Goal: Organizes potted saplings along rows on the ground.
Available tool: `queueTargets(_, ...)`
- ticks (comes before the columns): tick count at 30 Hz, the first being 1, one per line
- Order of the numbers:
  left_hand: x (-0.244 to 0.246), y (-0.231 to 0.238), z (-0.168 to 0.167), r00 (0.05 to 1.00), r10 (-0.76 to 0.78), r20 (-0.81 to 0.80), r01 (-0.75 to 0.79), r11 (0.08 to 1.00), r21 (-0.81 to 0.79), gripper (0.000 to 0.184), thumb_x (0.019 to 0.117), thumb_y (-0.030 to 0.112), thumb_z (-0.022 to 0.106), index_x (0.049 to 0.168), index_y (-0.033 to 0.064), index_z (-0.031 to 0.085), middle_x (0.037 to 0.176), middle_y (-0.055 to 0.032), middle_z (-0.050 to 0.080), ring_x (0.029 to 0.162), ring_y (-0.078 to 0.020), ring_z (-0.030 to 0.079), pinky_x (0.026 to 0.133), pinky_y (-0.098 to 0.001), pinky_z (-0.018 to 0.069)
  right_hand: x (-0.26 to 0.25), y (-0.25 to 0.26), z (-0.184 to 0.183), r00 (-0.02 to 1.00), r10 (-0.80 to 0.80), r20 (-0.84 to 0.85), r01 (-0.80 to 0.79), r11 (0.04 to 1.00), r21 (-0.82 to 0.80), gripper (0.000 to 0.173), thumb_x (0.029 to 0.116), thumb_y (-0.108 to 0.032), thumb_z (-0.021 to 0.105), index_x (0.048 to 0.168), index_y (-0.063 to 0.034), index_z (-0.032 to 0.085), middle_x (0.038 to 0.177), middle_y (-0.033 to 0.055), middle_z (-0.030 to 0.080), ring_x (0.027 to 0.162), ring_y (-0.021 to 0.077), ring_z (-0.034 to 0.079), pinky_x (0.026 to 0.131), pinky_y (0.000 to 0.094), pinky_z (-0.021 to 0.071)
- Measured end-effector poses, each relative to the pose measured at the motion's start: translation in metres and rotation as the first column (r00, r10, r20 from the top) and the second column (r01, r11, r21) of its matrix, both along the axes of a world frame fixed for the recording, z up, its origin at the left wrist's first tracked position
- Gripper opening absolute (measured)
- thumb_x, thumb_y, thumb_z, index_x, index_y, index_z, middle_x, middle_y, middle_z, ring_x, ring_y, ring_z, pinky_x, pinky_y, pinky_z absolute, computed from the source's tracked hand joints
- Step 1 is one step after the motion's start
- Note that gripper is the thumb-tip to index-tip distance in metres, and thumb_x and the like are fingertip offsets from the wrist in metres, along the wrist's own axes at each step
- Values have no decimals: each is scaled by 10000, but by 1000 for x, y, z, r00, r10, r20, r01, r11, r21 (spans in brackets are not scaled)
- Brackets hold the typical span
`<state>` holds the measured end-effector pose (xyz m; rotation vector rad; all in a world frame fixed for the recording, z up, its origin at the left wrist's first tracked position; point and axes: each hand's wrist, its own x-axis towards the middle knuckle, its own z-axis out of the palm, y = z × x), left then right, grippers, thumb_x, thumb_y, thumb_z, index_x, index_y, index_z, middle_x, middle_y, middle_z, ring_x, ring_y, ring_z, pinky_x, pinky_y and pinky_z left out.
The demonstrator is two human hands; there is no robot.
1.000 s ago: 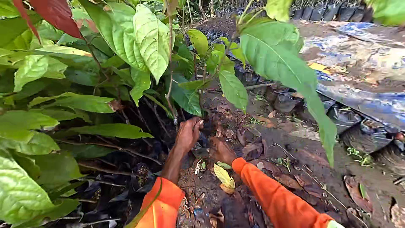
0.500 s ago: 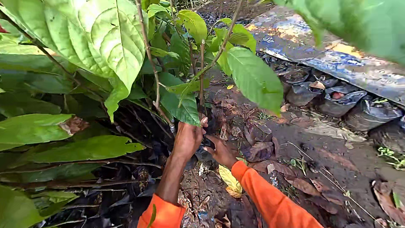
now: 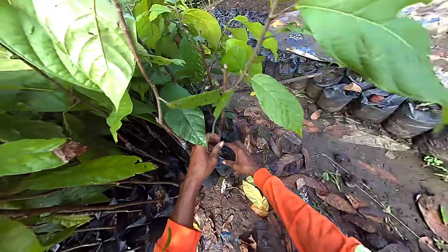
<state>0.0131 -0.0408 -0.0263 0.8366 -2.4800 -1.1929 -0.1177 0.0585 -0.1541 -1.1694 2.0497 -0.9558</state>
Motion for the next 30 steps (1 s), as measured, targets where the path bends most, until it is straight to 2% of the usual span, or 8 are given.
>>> queueTargets(4, 8, 4, -25, 961, -1, 275, 4, 1000, -11, 375, 1061, 111, 489, 1420, 17, 540, 1302, -167, 651, 925, -225, 727, 871, -398, 599, 1, -10, 11, 999, 16, 37, -17, 999, 38, 626, 883, -317, 786, 1439, -122, 575, 1386, 205, 549, 1230, 342, 575, 1052, 501, 481)
queueTargets(9, 8, 12, -73, 856, -9, 517, 33, 999, -37, 676, 1013, 119, 578, 1601, 4, 264, 1588, -240, 391, 1424, -364, 469, 1178, -489, 390, -1, 1, 18, 994, -81, 72, 84, 996, -38, 430, 950, -244, 711, 1325, -46, 641, 1209, 185, 652, 1033, 287, 655, 941, 436, 534)
queueTargets(12, 10, 13, -79, 868, 35, 495, -1, 998, -70, 541, 1028, 155, 566, 1525, -5, 424, 1499, -241, 488, 1344, -360, 544, 1136, -466, 438, 3, 11, 24, 996, -79, 38, 81, 994, -79, 343, 959, -220, 695, 1236, -18, 677, 1094, 158, 688, 954, 251, 670, 903, 407, 546)
queueTargets(14, 16, 7, -75, 897, 46, 440, -2, 995, -100, 322, 1051, 176, 513, 1254, -21, 668, 1263, -221, 646, 1189, -335, 634, 1055, -464, 487, 4, 16, 19, 995, -84, 52, 89, 990, -107, 327, 958, -217, 697, 1216, -16, 686, 1055, 151, 691, 925, 239, 668, 880, 395, 548)
queueTargets(16, 20, 1, -70, 870, -1, 494, 43, 996, -73, 341, 1074, 244, 472, 1139, 2, 705, 1138, -199, 688, 1110, -334, 660, 995, -508, 506, 4, 24, 11, 990, -102, 94, 112, 988, -103, 314, 969, -208, 687, 1215, -14, 687, 1046, 152, 703, 911, 225, 679, 869, 382, 557)
queueTargets(18, 16, 0, -66, 853, 10, 521, 28, 998, -64, 338, 1090, 237, 446, 1242, 22, 658, 1131, -208, 700, 1102, -359, 671, 986, -540, 506, 7, 33, 3, 981, -134, 141, 150, 983, -110, 291, 981, -190, 673, 1204, -3, 690, 1010, 150, 706, 866, 210, 680, 830, 369, 562)
queueTargets(23, -16, 10, -65, 812, 77, 578, -5, 992, -125, 542, 1025, 98, 551, 1552, 104, 422, 1487, -221, 503, 1243, -395, 611, 1037, -526, 507, 17, 63, -16, 949, -197, 247, 230, 966, -114, 274, 985, -164, 657, 1190, 15, 688, 1009, 158, 708, 817, 206, 685, 787, 386, 582)
queueTargets(30, -31, -18, -79, 805, -24, 593, 82, 994, -71, 372, 982, 98, 637, 1353, 69, 627, 1405, -212, 567, 1310, -368, 558, 1098, -511, 458, 16, 92, -26, 933, -201, 297, 229, 972, -62, 243, 989, -131, 644, 1174, 23, 678, 946, 127, 691, 748, 168, 659, 728, 336, 574)
